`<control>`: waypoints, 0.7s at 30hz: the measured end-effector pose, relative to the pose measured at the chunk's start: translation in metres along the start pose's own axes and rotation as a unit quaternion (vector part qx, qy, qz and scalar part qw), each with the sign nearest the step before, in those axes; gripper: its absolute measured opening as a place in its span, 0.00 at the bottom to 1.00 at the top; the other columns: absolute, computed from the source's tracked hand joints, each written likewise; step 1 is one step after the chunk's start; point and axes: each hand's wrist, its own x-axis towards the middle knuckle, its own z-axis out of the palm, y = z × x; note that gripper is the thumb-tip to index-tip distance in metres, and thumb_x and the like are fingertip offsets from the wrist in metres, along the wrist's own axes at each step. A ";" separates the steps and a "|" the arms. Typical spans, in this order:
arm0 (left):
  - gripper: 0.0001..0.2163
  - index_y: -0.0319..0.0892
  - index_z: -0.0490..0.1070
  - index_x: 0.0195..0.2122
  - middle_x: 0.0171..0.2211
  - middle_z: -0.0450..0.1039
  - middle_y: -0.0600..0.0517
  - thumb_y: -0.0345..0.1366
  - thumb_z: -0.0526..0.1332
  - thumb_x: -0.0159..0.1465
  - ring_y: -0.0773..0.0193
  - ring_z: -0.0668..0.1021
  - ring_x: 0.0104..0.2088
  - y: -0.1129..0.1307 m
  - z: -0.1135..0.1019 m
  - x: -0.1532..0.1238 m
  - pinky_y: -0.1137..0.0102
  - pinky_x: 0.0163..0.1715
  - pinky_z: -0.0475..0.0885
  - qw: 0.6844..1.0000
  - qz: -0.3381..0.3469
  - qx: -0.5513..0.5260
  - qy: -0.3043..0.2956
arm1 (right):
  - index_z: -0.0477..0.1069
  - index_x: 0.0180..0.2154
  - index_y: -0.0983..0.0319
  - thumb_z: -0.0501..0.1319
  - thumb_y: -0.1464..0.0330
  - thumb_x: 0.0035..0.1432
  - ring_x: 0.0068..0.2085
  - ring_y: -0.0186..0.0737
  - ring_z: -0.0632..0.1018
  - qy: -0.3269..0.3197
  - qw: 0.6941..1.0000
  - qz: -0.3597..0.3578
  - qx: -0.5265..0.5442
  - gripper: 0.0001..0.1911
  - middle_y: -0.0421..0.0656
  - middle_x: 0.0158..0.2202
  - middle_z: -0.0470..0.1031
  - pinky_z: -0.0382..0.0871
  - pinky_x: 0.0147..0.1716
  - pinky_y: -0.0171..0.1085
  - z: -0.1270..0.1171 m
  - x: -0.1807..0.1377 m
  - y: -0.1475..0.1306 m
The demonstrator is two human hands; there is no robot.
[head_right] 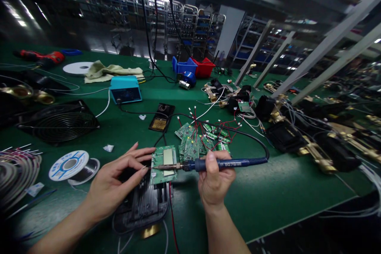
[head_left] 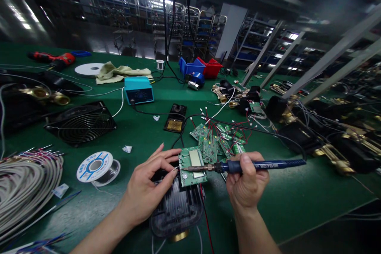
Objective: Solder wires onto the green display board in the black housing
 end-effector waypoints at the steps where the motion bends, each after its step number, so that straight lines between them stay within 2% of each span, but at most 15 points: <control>1: 0.07 0.44 0.69 0.30 0.44 0.82 0.45 0.31 0.59 0.66 0.55 0.78 0.54 0.000 0.000 0.000 0.40 0.65 0.57 1.000 0.000 0.000 0.000 | 0.66 0.20 0.61 0.71 0.64 0.49 0.12 0.25 0.56 -0.002 1.000 -0.002 -0.002 0.16 0.31 0.13 0.61 0.50 0.11 0.27 0.000 0.000 0.000; 14: 0.07 0.44 0.69 0.30 0.43 0.82 0.45 0.30 0.58 0.66 0.54 0.78 0.54 0.002 0.000 0.000 0.40 0.65 0.57 1.000 0.000 -0.002 0.000 | 0.65 0.20 0.60 0.70 0.64 0.49 0.12 0.26 0.56 -0.016 1.000 0.001 -0.008 0.16 0.29 0.11 0.57 0.51 0.12 0.27 0.003 -0.002 -0.004; 21: 0.07 0.43 0.69 0.30 0.45 0.81 0.43 0.30 0.58 0.66 0.55 0.78 0.54 0.002 0.001 0.000 0.42 0.65 0.59 1.000 -0.002 -0.002 -0.003 | 0.66 0.21 0.60 0.70 0.65 0.50 0.12 0.26 0.56 -0.014 1.000 -0.014 -0.018 0.15 0.31 0.13 0.61 0.51 0.11 0.27 0.002 -0.003 -0.002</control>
